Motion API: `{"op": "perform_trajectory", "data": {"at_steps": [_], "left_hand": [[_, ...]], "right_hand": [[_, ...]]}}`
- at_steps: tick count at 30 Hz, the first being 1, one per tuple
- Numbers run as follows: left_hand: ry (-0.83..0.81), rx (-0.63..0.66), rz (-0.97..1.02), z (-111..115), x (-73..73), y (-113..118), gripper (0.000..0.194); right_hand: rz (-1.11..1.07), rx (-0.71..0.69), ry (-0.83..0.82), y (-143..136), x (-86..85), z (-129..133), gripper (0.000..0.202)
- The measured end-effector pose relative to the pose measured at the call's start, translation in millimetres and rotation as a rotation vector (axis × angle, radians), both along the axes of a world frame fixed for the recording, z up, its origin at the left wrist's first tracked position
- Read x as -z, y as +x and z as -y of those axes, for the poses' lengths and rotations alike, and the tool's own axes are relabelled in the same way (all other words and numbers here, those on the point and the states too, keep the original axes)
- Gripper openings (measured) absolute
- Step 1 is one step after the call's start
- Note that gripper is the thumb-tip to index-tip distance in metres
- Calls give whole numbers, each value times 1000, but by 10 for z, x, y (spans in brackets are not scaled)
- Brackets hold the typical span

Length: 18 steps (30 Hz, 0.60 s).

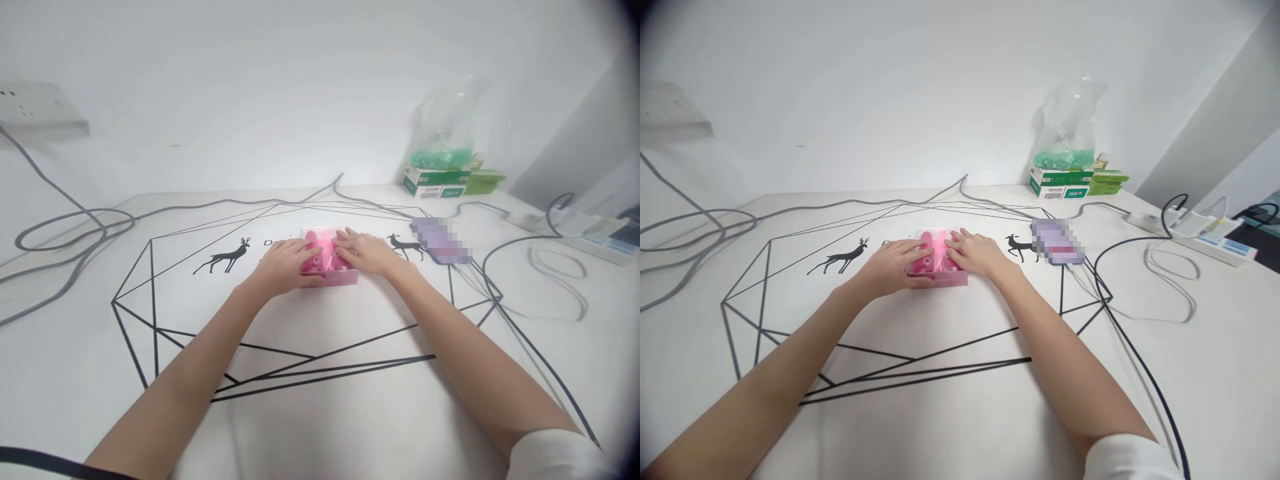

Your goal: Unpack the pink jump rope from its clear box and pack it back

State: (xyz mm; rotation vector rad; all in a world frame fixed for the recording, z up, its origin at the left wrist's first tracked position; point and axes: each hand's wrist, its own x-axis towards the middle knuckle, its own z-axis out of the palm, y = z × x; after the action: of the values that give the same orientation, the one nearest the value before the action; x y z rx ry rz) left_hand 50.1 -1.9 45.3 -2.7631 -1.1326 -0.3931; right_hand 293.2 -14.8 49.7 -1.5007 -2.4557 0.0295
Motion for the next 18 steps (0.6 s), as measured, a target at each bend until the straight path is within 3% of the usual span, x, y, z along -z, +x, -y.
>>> {"op": "perform_trajectory", "data": {"at_steps": [6,12,18], "left_hand": [[-80,41,-42,-33,-83,-68,55],[-120,-5,-84,148,-199,44,41],[-6,-198,-40,365,-55,335,67]], "right_hand": [[14,82,-31,-79,-94,77,41],[28,121,-43,-100,-149,116,44],[62,69,-44,-85,-80,60,47]]}}
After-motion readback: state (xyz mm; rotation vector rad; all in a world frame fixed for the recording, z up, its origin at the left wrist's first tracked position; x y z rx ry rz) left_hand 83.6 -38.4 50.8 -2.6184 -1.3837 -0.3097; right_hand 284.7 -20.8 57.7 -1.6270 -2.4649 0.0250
